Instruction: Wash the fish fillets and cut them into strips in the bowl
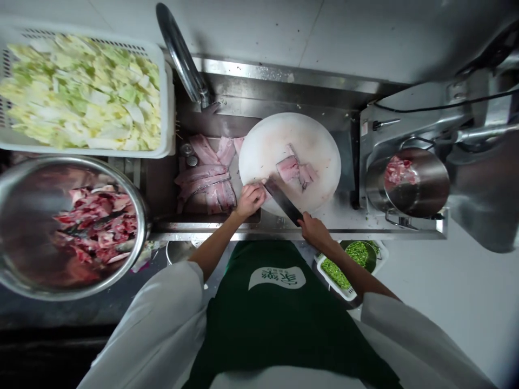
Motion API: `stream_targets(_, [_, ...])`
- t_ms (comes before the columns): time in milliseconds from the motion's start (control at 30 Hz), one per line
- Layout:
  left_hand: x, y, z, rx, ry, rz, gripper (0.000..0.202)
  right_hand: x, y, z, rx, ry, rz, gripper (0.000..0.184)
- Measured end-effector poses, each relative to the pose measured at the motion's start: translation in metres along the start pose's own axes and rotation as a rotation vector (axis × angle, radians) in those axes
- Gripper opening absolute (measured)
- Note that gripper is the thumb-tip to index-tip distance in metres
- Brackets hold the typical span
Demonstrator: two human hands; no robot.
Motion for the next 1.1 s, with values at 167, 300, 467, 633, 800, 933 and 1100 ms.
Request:
stream_targets(167, [0.011, 0.005, 0.002, 0.025, 0.03, -0.04, 0.027, 0.0, 0.002, 0.043, 0.028, 0.041, -0.038, 0.032])
stream_targets(300, [0.006, -0.008, 0.004, 0.009, -0.02, 0.063, 0.022, -0.006, 0.01, 0.062, 0.064, 0.034, -0.045, 0.033])
stream_targets(467, [0.003, -0.016, 0.01, -0.045, 0.006, 0.08, 0.023, -0.001, 0.018, 0.054, 0.064, 0.037, -0.005, 0.03])
stream_targets(633, [0.007, -0.017, 0.012, 0.002, -0.004, 0.06, 0.022, 0.001, 0.018, 0.053, 0.098, 0.036, 0.021, 0.03])
stream_targets(800, [0.011, -0.019, 0.017, -0.016, 0.003, 0.04, 0.02, 0.001, 0.026, 0.052, 0.081, 0.018, 0.002, 0.033])
stream_targets(933, [0.012, -0.022, 0.019, -0.014, 0.002, 0.025, 0.017, -0.001, 0.036, 0.046, 0.051, -0.023, -0.028, 0.035])
stream_targets(1100, [0.013, -0.023, 0.021, -0.026, 0.029, 0.058, 0.018, -0.017, 0.033, 0.048, 0.044, 0.006, 0.029, 0.035])
Point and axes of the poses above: each hand's wrist, its own x-axis away from the middle knuckle, its own y-axis out of the back of the hand, z = x × y, the point moved 2 cm from there along -x, towards the middle knuckle, and after that the axes turned 13 degrees about z, right-handed, at the moved point
